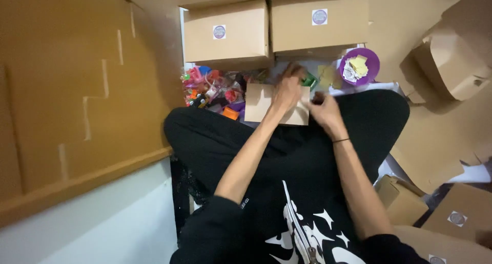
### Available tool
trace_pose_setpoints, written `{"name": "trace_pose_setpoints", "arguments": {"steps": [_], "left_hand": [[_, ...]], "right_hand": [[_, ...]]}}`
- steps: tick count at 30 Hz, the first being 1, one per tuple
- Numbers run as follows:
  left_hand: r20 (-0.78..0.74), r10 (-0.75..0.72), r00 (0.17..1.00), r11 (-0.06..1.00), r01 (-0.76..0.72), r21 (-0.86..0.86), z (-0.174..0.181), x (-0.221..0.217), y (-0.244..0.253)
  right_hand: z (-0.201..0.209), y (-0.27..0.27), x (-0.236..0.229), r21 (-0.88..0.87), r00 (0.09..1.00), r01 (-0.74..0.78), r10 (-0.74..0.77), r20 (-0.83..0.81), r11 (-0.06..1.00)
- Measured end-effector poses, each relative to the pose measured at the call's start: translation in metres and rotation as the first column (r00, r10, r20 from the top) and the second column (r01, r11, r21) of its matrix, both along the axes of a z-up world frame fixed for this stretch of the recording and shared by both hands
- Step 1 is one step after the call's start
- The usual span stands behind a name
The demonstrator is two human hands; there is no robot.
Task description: A person sits on the floor and assembles a cardboard box by folding its flaps and tucking them into place.
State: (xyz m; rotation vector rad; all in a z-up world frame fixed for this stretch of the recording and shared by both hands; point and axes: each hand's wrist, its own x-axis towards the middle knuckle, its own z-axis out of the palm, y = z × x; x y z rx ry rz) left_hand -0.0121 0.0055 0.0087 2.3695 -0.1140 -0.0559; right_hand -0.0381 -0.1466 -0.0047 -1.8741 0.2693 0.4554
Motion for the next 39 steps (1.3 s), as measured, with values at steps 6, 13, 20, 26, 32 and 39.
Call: {"name": "trace_pose_setpoints", "arguments": {"steps": [6, 13, 20, 26, 32, 39], "left_hand": [[0.244, 0.411, 0.879, 0.816, -0.473, 0.333, 0.023, -0.087, 0.043], [-0.436, 0.473, 0.766, 0.879, -0.378, 0.291, 0.001, -0.115, 0.074], [-0.432, 0.426, 0.794, 0.380, -0.591, -0.711, 0.140, -0.161, 0.067], [0.043, 0.367, 0.929, 0.136, -0.008, -0.991, 0.161, -0.199, 0.042], [0.218, 0.561, 0.798, 0.277, 0.066, -0.959, 0.224, -0.186, 0.037], [-0.228, 0.680, 0.697, -0.123, -0.198, -0.972, 0.255, -0.152, 0.024]], "right_hand": [[-0.040, 0.010, -0.005, -0.142, 0.994, -0.111, 0.113, 0.009, 0.984], [-0.095, 0.004, -0.002, -0.180, 0.998, -0.019, 0.008, -0.062, 0.984], [0.085, -0.003, -0.060, 0.300, 0.988, 0.083, -0.118, 0.099, 0.950], [0.241, 0.001, -0.086, 0.301, 0.939, -0.053, -0.055, 0.340, 0.952], [0.290, 0.011, -0.079, 0.232, 0.907, -0.038, -0.064, 0.415, 0.972], [0.298, 0.008, -0.094, 0.147, 0.429, 0.103, -0.177, 0.886, 0.984]]}}
